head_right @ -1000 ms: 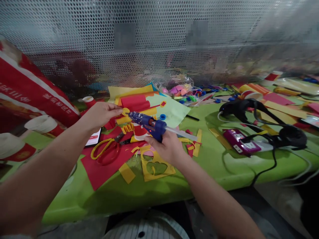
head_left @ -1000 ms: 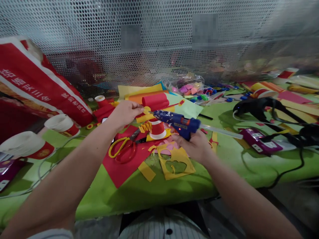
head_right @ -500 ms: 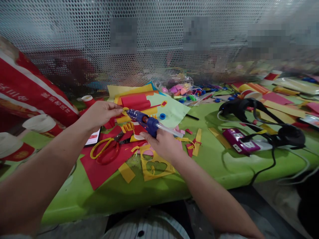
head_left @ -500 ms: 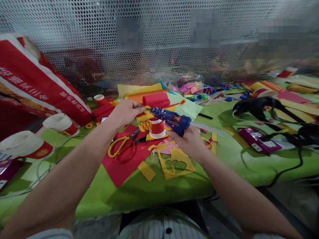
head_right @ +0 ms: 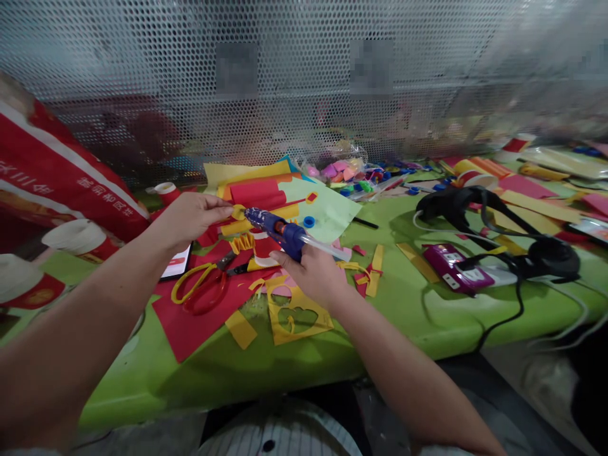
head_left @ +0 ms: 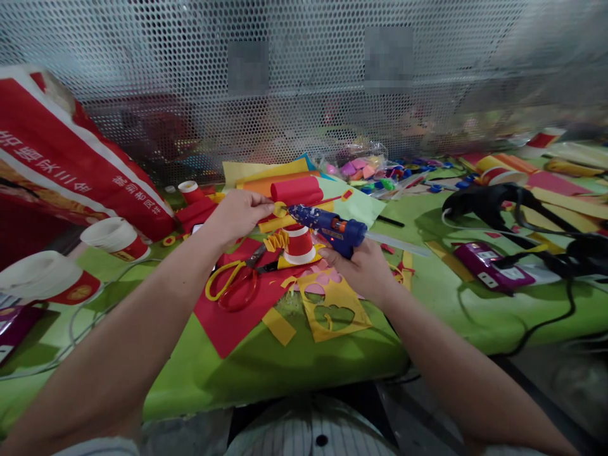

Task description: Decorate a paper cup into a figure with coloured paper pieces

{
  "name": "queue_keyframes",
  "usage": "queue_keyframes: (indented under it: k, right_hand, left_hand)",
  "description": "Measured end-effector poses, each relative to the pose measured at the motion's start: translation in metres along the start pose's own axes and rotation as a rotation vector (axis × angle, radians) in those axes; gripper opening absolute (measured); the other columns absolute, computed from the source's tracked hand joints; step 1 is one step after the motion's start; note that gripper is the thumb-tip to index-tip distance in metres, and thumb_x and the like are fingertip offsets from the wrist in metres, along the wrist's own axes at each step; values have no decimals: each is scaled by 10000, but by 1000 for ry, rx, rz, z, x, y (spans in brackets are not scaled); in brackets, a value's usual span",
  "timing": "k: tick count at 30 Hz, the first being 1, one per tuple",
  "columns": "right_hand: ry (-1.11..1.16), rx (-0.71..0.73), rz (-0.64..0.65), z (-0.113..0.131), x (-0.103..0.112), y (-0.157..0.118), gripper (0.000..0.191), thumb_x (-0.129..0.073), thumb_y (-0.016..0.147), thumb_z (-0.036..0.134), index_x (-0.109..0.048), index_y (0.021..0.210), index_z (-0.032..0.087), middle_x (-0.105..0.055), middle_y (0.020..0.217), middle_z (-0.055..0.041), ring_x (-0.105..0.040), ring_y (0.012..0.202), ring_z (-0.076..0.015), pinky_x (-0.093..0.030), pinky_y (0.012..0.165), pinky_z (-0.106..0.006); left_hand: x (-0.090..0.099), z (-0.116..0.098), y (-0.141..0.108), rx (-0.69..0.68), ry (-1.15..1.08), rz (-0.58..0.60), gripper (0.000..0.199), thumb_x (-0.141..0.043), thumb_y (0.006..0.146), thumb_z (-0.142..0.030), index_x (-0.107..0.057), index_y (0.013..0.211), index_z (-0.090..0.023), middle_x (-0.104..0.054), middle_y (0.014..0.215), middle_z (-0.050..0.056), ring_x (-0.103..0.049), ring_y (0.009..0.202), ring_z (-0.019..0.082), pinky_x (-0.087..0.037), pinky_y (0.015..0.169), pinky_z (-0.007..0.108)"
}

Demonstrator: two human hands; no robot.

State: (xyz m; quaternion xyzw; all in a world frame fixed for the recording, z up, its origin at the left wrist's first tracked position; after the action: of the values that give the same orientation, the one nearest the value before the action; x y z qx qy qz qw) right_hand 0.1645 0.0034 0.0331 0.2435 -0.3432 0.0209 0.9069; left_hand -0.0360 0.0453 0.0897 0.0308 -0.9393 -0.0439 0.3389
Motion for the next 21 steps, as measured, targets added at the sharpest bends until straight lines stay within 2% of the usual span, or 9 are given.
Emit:
queue_keyframes:
  k: [6, 13, 16, 19, 21]
  right_hand:
    - [16, 42, -8, 3, 0, -1, 385, -501, 768, 536, -614, 835, 174, -629, 690, -68, -575, 640, -211, -437, 569, -316]
    - [9, 38, -22, 0, 1, 0, 358, -510, 764, 526, -604, 726, 183, -583, 575, -40, -538, 559, -185, -420, 517, -295]
    - [36, 39, -4, 1, -1, -1, 330, -531, 754, 506, -609, 749, 186, -610, 635, -51, -573, 628, -206, -442, 553, -308]
    - [125, 3, -37, 0, 6, -1, 302, -569, 723, 491, -602, 743, 192, -625, 662, -51, -593, 659, -216, -464, 585, -324]
    - [233, -45, -69, -4, 17, -2, 275, -585, 715, 470, -590, 729, 195, -609, 607, -26, -581, 582, -188, -468, 559, -312]
  left_hand:
    - [0, -3, -3, 20, -44, -32, 95, -632, 653, -242, -704, 689, -192, -666, 634, -13, -549, 582, 115, -408, 634, 249]
    - [0, 0, -1, 13, -89, -5, 87, -633, 644, -244, -703, 668, -198, -658, 602, -14, -548, 572, 125, -410, 625, 255]
    - [1, 2, 0, 7, -89, -13, 88, -633, 640, -256, -702, 663, -207, -660, 612, -16, -549, 574, 125, -409, 616, 253]
    - [1, 4, 1, 13, -76, -11, 105, -630, 638, -267, -705, 676, -204, -653, 604, -10, -553, 572, 129, -408, 617, 258]
    - [1, 4, 1, 14, -81, -6, 139, -628, 642, -280, -709, 711, -192, -650, 604, -4, -555, 577, 133, -411, 620, 265]
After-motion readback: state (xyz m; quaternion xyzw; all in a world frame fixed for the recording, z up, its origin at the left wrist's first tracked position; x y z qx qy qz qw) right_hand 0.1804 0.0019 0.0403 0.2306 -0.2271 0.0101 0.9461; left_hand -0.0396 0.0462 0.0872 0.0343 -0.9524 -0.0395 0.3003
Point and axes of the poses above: each hand's wrist, its own y-axis towards the middle knuckle, its own x-axis out of the back of the hand, z = x × y, the point moved 5 cm from there along y, towards the middle knuckle
